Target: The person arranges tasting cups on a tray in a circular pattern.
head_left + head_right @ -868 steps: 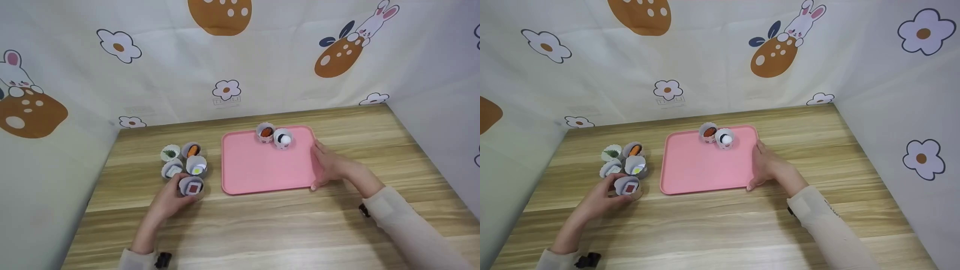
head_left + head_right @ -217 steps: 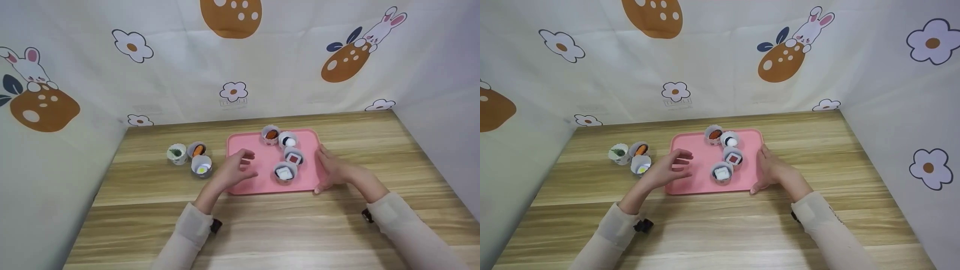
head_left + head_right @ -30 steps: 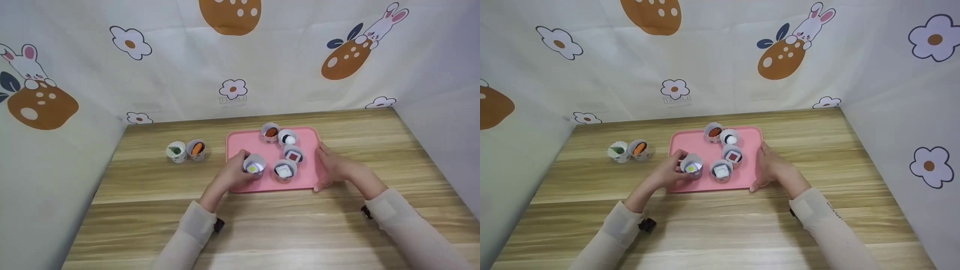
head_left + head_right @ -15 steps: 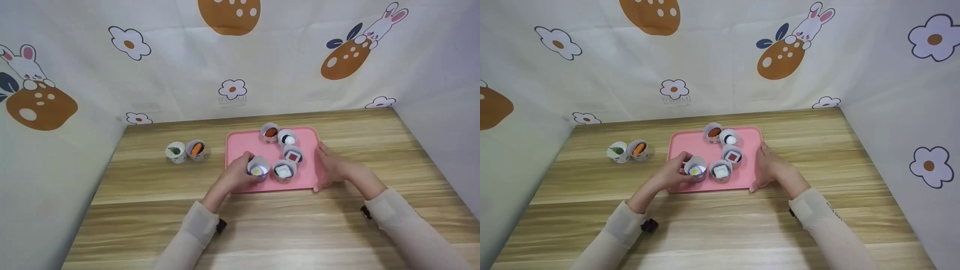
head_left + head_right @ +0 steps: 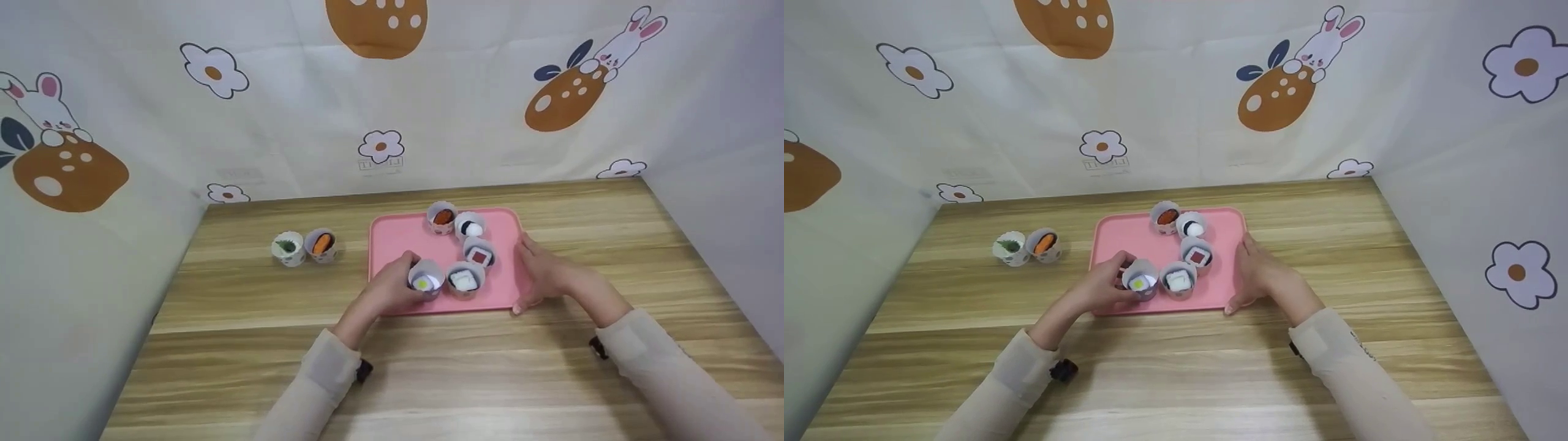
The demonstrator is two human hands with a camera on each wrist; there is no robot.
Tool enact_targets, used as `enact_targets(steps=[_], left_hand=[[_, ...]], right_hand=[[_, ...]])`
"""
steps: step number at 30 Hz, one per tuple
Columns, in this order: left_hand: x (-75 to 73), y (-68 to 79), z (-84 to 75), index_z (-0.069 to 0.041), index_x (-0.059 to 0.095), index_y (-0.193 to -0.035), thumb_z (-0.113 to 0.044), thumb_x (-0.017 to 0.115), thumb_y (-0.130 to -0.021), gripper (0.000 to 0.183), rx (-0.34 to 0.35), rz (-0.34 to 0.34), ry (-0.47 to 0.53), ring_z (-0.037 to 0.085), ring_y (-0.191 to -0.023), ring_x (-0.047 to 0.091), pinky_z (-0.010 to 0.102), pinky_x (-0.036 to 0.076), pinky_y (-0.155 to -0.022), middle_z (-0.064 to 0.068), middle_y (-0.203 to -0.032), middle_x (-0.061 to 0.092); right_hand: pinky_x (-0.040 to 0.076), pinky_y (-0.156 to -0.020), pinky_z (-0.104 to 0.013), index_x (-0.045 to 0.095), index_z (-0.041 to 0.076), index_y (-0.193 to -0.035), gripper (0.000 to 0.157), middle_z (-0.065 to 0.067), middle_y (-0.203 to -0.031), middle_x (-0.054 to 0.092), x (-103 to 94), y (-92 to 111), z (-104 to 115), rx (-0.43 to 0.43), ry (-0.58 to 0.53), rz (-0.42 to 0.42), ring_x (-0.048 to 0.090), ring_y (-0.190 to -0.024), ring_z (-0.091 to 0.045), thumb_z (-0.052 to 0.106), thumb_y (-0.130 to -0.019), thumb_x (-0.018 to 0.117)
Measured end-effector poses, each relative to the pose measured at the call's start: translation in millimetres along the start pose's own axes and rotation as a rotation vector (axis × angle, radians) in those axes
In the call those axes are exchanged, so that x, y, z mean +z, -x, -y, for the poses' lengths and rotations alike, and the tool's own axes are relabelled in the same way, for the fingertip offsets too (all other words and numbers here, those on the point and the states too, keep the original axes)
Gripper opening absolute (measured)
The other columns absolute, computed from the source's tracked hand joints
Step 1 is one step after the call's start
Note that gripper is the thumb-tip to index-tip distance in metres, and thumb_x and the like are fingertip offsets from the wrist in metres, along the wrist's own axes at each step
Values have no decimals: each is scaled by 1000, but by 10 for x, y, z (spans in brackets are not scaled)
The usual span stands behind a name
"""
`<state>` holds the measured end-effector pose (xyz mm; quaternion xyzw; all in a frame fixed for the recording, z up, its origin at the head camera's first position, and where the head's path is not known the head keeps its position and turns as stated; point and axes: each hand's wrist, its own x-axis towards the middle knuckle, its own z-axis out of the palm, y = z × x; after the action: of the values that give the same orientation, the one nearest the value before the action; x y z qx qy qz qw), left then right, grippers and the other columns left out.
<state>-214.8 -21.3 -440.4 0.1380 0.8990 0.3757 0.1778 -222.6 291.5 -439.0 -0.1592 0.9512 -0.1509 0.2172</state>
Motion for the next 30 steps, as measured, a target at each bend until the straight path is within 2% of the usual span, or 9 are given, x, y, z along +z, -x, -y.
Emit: enact_targets(steps=[8, 19, 30], left_hand=[[19, -4, -14, -9, 51, -128, -25, 82, -82, 58, 28, -2, -30, 23, -115, 58, 42, 46, -107, 8, -122, 62], [26, 4, -11, -11, 50, -132, -20, 83, -80, 63, 7, -4, -11, 25, -119, 58, 43, 45, -109, 9, -127, 62], [-15, 22, -22, -14, 51, -133, -20, 84, -79, 63, -6, -2, 6, 22, -121, 57, 42, 45, -109, 5, -130, 60]], right_hand=[[21, -120, -61, 3, -15, -152, 143, -35, -162, -6, 4, 11, -9, 5, -17, 16, 9, -149, -53, 56, -63, 89], [17, -121, -60, 0, -13, -154, 145, -33, -162, -8, 6, 2, -1, 25, -48, 26, 6, -150, -52, 57, -62, 89], [17, -122, -59, 1, -13, -154, 144, -33, -162, -7, -4, 4, 10, 35, -41, 23, 7, -149, -52, 56, -62, 89]])
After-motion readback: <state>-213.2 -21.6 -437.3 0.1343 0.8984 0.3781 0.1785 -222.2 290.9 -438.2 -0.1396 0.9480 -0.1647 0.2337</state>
